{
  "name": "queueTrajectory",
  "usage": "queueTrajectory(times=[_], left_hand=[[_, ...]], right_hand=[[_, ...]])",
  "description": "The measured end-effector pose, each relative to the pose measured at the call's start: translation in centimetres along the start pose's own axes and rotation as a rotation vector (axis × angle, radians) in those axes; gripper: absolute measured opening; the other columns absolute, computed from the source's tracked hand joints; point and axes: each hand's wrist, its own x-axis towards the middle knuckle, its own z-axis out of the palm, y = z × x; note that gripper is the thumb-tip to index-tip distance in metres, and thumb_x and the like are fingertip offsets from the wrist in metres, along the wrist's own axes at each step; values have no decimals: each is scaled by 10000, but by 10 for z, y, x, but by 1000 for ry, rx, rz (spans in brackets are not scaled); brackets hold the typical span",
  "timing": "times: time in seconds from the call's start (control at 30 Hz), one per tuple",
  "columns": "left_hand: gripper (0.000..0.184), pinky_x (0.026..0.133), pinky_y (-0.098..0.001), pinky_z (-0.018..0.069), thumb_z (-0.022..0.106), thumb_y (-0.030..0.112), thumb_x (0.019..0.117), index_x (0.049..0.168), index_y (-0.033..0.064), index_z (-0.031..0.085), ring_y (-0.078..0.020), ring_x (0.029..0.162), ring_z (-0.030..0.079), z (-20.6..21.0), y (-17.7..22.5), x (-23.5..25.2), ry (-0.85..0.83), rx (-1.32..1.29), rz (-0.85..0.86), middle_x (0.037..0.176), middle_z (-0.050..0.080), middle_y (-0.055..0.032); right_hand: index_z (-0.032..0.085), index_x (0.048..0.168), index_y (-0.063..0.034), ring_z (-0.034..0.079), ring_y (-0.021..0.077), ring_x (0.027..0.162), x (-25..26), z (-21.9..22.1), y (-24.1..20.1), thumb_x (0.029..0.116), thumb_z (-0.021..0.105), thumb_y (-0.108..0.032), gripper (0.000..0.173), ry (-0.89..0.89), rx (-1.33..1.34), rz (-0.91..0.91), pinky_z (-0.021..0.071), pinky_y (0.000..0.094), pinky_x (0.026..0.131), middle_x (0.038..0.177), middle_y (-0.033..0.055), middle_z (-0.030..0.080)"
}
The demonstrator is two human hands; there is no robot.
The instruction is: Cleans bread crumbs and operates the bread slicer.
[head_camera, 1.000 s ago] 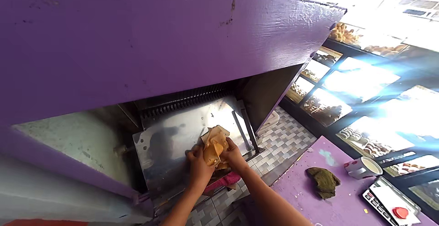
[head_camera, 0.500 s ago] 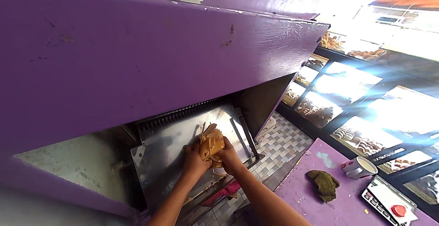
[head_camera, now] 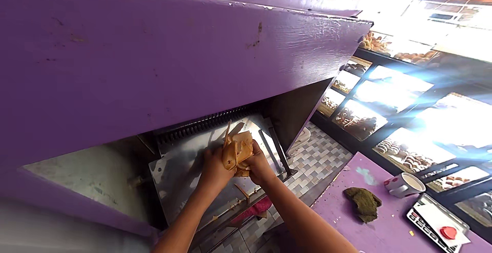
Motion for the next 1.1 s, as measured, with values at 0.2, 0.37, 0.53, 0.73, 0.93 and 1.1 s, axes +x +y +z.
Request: queueTrajectory(times=[0.2, 0.37, 0.53, 0.73, 0.93, 1.1], left_hand=[[703, 974, -543, 503, 851, 98, 797, 1410, -5, 522, -411, 1183, 566, 10, 31, -19, 8, -9, 92, 1341, 507, -287], [705, 962, -538, 506, 851, 102, 807, 1420, -2, 519, -403, 1164, 574, 32, 79, -43, -41, -7, 213, 1369, 475, -290], [728, 918, -546, 531, 868, 95, 764, 1405, -8, 539, -407, 1110, 600, 86, 138, -77, -97, -38, 439, 1310, 511, -290], [753, 895, -569, 528, 886, 79, 730, 1396, -14, 549, -429, 1088, 598, 204, 211, -150, -326, -72, 682, 1291, 510, -312], [802, 979, -505, 537, 877, 129, 773, 1464, 19, 484, -414, 1188, 587, 335, 264, -255, -838, 40, 640, 1411, 438, -314], [818, 999, -492, 532, 830, 176, 818, 1515, 60, 418, -400, 1218, 579, 436, 267, -325, -1133, 203, 578, 1473, 384, -304]], right_hand=[[491, 1345, -183, 672, 117, 766, -27, -20, -24, 880, 584, 100, 552, 18, -33, -68, 576, 309, 638, 1006, 43, 677], [490, 1316, -179, 689, 100, 778, -66, -58, -58, 849, 579, 103, 552, 58, 5, -176, 593, 299, 661, 1003, 21, 691], [480, 1259, -158, 701, 99, 820, -130, -124, -98, 781, 598, 128, 570, 172, 82, -325, 605, 299, 704, 1004, 9, 696], [472, 1287, -145, 702, 105, 850, -259, -239, -118, 787, 649, 74, 574, 459, 99, -461, 608, 310, 746, 1019, 13, 697], [466, 1357, -187, 703, 140, 792, -419, -338, -89, 832, 667, -24, 585, 880, 118, -379, 603, 333, 654, 1011, 40, 704], [470, 1331, -116, 688, 157, 733, -511, -401, -49, 915, 559, 36, 451, 1121, 194, -300, 592, 338, 648, 923, 78, 695]])
